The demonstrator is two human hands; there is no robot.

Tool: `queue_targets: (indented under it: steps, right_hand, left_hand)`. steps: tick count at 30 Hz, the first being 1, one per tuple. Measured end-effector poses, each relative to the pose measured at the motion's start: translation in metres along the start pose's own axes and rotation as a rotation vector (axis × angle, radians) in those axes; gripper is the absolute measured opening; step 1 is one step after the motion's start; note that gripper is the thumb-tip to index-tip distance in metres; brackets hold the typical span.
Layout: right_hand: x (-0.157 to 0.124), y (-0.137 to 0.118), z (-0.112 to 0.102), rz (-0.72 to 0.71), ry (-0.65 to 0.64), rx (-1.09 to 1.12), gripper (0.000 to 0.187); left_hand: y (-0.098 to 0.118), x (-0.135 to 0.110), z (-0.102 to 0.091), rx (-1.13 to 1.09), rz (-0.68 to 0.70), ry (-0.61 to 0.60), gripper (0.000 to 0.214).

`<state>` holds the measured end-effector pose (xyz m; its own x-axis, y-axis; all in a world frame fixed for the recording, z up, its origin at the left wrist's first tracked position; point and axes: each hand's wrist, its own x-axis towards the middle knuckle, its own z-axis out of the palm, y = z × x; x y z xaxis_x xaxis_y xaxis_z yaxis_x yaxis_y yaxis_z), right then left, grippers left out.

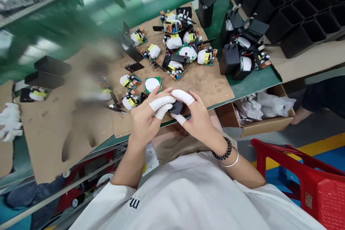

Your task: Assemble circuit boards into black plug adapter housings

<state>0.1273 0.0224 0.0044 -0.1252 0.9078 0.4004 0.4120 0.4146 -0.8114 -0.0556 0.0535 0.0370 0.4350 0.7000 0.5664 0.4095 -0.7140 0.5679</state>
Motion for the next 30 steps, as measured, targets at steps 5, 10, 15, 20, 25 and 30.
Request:
queue_targets:
  steps: [5, 10, 15, 20, 25, 30]
  right_hand:
    - [0.002, -0.002, -0.001, -0.007, -0.008, 0.038, 0.059]
    - [0.003, -0.002, -0.003, 0.027, -0.025, 0.048, 0.054]
    - [0.003, -0.001, -0.002, 0.000, -0.018, 0.046, 0.052]
    - [0.003, 0.000, -0.001, -0.033, -0.002, 0.047, 0.051]
    - [0.003, 0.001, -0.001, -0.017, 0.008, 0.020, 0.052]
    - [0.003, 0.000, 0.000, 0.007, -0.002, 0.034, 0.051]
  left_hand:
    - [0.003, 0.001, -0.006, 0.198, 0.118, -0.032, 0.029]
    - [0.008, 0.001, -0.005, 0.331, 0.150, -0.022, 0.029]
    - [0.008, -0.001, -0.006, 0.350, 0.109, -0.008, 0.029]
    - [0.008, -0.004, -0.007, 0.390, 0.095, 0.014, 0.029]
    - [0.012, -0.002, -0.003, 0.245, -0.063, 0.116, 0.024]
    - [0.015, -0.001, 0.000, 0.192, -0.104, 0.166, 0.023]
